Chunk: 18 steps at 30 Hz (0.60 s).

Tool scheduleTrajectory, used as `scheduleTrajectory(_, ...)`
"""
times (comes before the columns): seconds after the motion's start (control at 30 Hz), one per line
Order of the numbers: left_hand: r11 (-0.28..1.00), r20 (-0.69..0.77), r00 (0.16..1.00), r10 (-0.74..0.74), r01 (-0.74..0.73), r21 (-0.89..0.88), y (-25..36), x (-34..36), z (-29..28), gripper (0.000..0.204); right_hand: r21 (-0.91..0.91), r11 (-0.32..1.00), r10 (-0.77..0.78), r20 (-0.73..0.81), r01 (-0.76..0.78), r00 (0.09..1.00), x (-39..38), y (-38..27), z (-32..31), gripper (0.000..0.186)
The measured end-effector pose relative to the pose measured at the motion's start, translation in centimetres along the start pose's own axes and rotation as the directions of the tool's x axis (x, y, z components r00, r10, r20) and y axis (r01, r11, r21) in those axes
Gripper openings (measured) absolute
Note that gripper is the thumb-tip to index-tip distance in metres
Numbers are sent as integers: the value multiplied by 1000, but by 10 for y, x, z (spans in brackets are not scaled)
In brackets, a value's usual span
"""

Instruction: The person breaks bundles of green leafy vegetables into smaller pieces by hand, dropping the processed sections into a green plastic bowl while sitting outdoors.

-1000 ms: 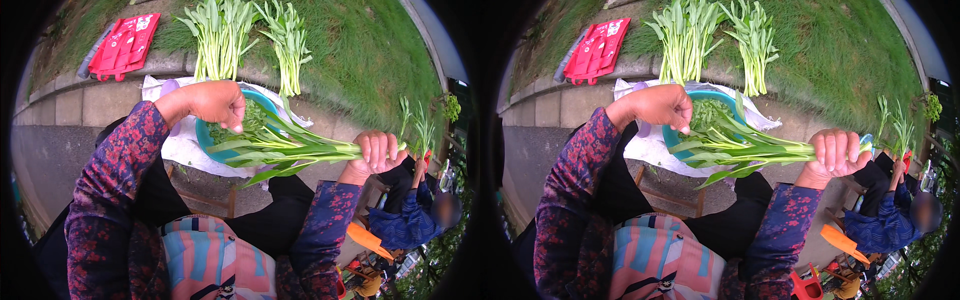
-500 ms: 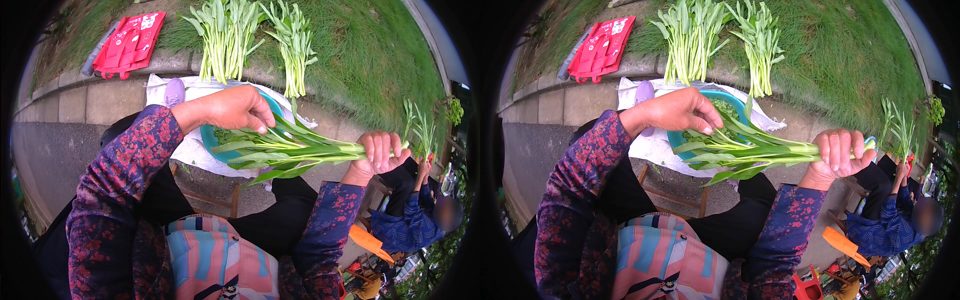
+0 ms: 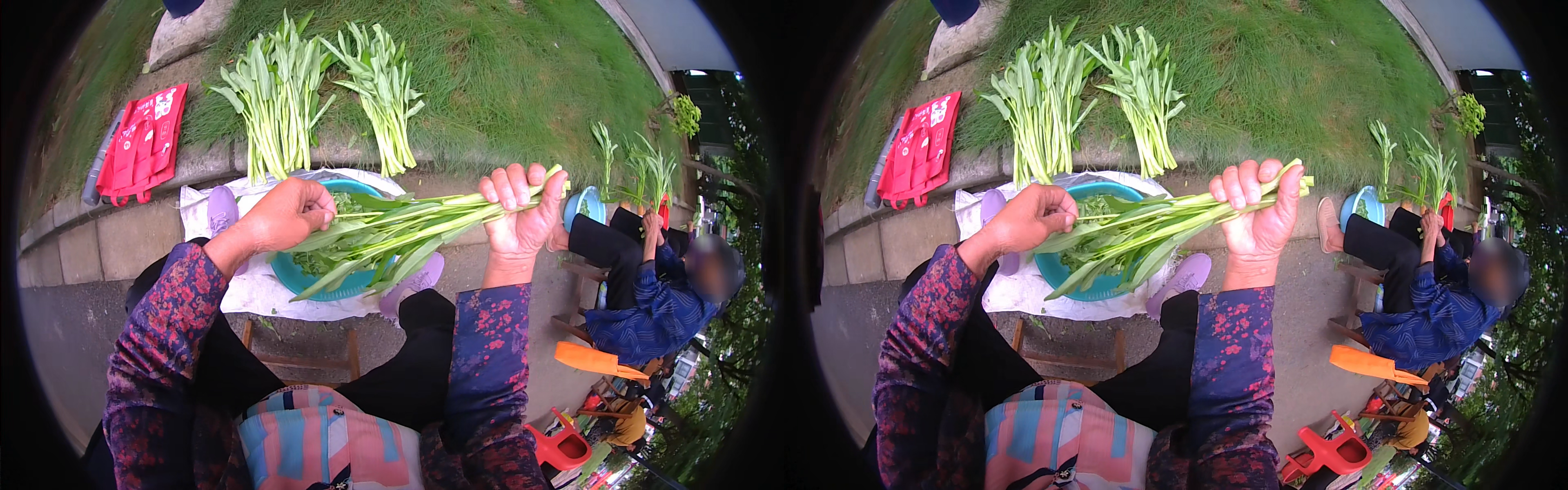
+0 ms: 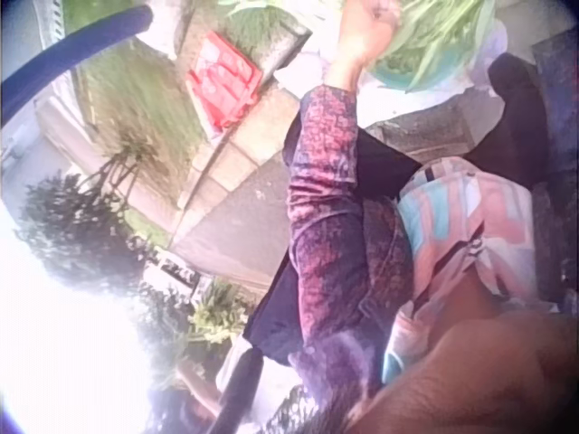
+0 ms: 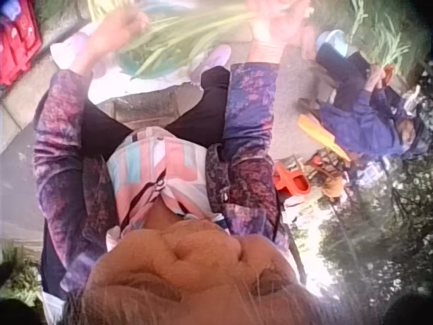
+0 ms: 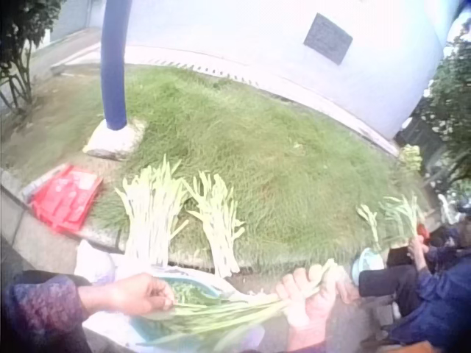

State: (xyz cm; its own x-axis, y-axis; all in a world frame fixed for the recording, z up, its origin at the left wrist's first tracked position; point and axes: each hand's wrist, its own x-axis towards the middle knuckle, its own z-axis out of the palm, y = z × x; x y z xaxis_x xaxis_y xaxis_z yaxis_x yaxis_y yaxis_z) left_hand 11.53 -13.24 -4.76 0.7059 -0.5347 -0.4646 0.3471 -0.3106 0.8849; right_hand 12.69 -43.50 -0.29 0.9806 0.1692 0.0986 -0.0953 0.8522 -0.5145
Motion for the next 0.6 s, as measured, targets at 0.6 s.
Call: scheduleTrajectory(0.6, 817, -137, 970, 202, -90, 569, -16, 2, -12, 24, -144, 986, -23, -599, -79, 800, -5, -11, -23, 31)
